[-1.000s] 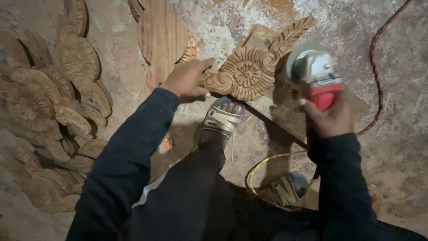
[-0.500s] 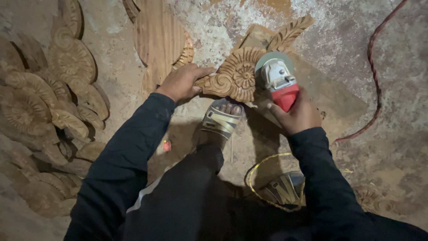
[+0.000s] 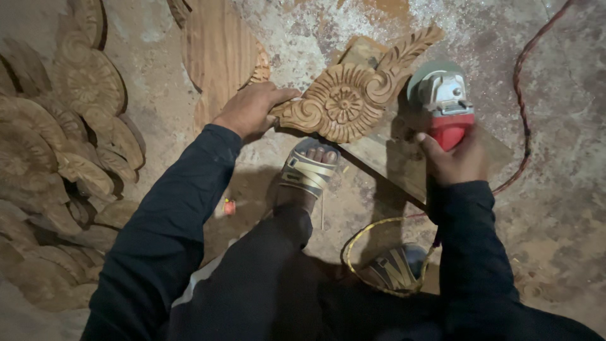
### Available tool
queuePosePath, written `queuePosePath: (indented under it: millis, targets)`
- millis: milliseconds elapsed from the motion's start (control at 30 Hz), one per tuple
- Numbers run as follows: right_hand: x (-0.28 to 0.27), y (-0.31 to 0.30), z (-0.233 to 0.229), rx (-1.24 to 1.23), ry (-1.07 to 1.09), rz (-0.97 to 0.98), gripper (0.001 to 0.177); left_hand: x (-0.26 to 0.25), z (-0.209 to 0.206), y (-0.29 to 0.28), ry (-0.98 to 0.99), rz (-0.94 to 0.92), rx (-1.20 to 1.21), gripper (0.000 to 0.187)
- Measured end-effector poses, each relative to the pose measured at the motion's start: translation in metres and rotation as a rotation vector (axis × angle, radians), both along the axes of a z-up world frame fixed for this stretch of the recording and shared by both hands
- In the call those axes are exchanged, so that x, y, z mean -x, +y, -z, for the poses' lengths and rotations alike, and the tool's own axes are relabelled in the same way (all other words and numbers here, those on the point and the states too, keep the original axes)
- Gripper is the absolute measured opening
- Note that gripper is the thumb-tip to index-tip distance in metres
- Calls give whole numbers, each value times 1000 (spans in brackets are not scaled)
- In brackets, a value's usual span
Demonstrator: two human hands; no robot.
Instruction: The person uses a handheld angle grinder to smooth and shape the edges of ornate wooden carvings. They hold each piece with one hand while operating the tool with the other, rotating the pieces to access different sides.
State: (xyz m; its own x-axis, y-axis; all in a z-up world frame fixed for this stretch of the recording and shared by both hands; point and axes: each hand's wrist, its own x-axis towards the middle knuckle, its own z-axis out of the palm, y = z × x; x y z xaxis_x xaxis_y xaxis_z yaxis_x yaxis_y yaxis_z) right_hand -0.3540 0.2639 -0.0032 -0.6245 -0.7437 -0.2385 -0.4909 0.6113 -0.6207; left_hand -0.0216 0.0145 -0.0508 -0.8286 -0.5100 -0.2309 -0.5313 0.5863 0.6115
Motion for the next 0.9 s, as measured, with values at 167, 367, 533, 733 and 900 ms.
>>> queuePosePath:
  millis: [167,367,533,733,900]
  targets:
    - [-22,-1,-1,79,-144,-90,65,4,-5,-5,-25,6,19,48]
    - [-60,-17,-15,-30,-70,-199,73,6,-2,-13,-22,24,14,46]
    - [-53,-23,-16,-224,-6,-147,77,5,3,-14,-9,34,20,49]
    - [-29,-17,-10,-97,-28,-55,66,6,1,-14,-32,31,45,45]
    - [-8,-11,-1,-88,-37,48,66,8,-1,-12,-9,26,49,50]
